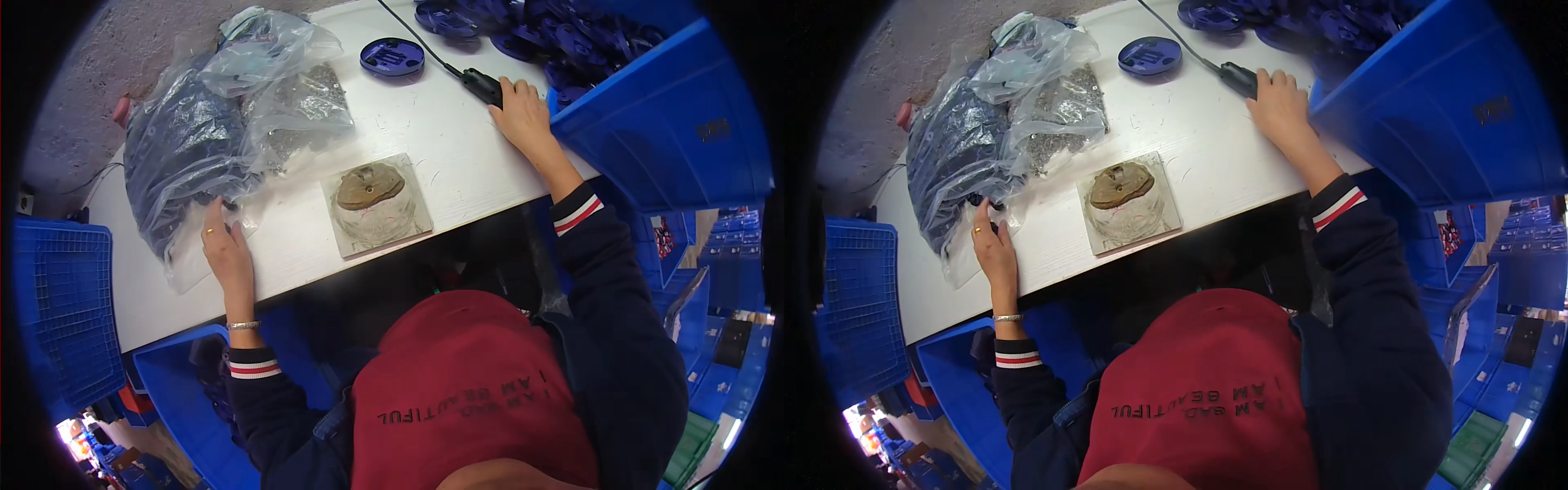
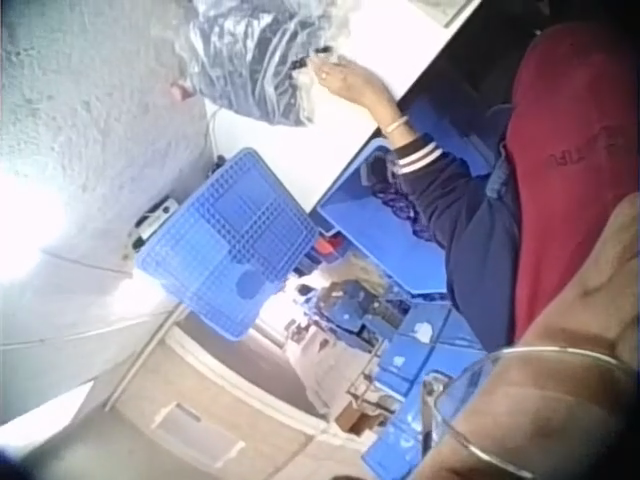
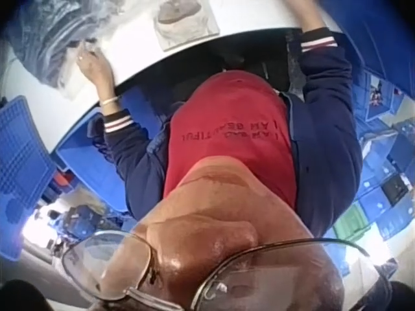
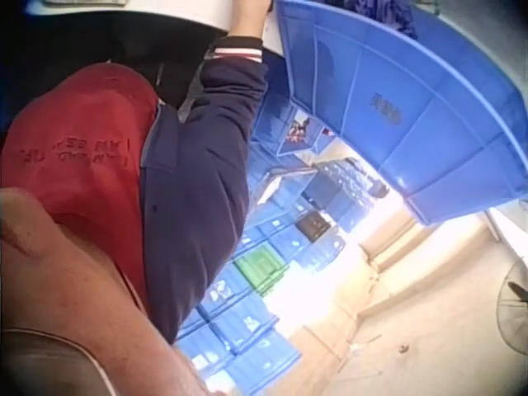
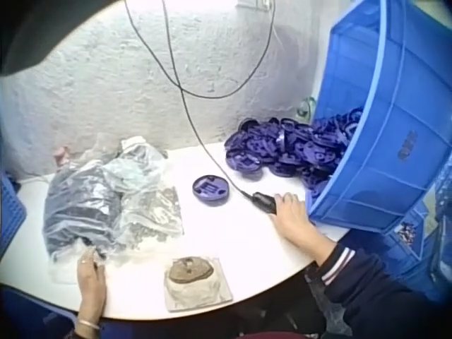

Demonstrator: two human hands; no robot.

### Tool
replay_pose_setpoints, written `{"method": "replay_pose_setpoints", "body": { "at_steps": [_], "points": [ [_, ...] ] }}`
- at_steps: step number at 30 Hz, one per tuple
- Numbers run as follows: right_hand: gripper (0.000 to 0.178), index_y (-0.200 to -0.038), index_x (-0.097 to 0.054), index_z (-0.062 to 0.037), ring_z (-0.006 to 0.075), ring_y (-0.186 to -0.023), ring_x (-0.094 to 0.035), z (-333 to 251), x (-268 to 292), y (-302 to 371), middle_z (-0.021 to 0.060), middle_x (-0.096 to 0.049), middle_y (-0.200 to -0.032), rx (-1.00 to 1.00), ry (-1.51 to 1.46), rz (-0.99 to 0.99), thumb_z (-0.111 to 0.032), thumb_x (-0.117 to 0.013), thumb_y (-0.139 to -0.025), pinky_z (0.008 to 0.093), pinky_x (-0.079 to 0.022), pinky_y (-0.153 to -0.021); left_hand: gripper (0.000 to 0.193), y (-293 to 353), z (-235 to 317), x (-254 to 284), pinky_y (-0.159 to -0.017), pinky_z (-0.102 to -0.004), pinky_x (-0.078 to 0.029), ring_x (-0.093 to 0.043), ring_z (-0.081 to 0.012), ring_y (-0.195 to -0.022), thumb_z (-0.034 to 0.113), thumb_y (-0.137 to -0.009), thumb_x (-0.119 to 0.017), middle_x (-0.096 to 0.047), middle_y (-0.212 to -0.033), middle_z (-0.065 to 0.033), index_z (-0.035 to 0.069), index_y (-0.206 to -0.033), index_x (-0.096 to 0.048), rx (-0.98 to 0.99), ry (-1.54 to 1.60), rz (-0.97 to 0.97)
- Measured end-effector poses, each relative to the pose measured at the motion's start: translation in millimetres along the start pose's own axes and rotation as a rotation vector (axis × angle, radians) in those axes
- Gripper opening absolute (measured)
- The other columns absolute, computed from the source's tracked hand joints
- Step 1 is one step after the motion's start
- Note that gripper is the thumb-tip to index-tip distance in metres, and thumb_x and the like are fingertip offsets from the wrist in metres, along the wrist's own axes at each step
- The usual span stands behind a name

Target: Assembling plastic toy components using an electric screwdriver at a factory workbench.

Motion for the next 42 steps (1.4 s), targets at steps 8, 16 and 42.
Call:
{"method": "replay_pose_setpoints", "body": {
  "at_steps": [8,16,42],
  "points": [
    [0.046,-0.119,-0.058,-0.0119,0.0306,-0.107,-0.056,-104.0,-26.8,-73.7,0.0111,-0.06,-0.113,0.628,-0.205,0.364,-0.008,-0.068,-0.074,0.0418,-0.049,-0.083,0.039,7.7,-17.8,0.9,-0.091,-0.0412,-0.041,-0.054,-0.029,-0.11,0.005,-0.082,-0.06,-0.061,-0.116,-0.011,0.008,-0.121,-0.055,0.021,0.023,-0.055],
    [0.029,-0.11,-0.063,-0.0069,0.0288,-0.097,-0.063,-109.8,-19.3,-90.1,0.0111,-0.067,-0.102,0.281,-0.578,0.265,-0.007,-0.057,-0.081,0.0399,-0.048,-0.085,0.036,9.8,-19.3,-0.9,-0.081,-0.0391,-0.045,-0.057,-0.0296,-0.096,0.009,-0.082,-0.064,-0.062,-0.104,-0.0117,0.006,-0.117,-0.057,-0.002,-0.006,0.027],
    [0.036,-0.116,-0.058,0.0014,0.0128,-0.097,-0.059,-6.4,63.5,184.6,0.0059,-0.063,-0.105,-0.318,-2.076,-0.692,-0.025,-0.061,-0.092,0.0277,-0.047,-0.089,0.021,18.7,2.2,5.7,-0.079,-0.026,-0.049,-0.06,-0.0147,-0.09,0.008,-0.087,-0.064,-0.065,-0.1,-0.0069,0.002,-0.108,-0.061,0.278,0.492,0.223]
  ]
}}
Point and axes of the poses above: each hand's wrist, its own y-axis away from the middle knuckle, its own x-axis out of the back of the hand, z = x × y, the point moved 3 cm from there along -y, towards the middle knuckle
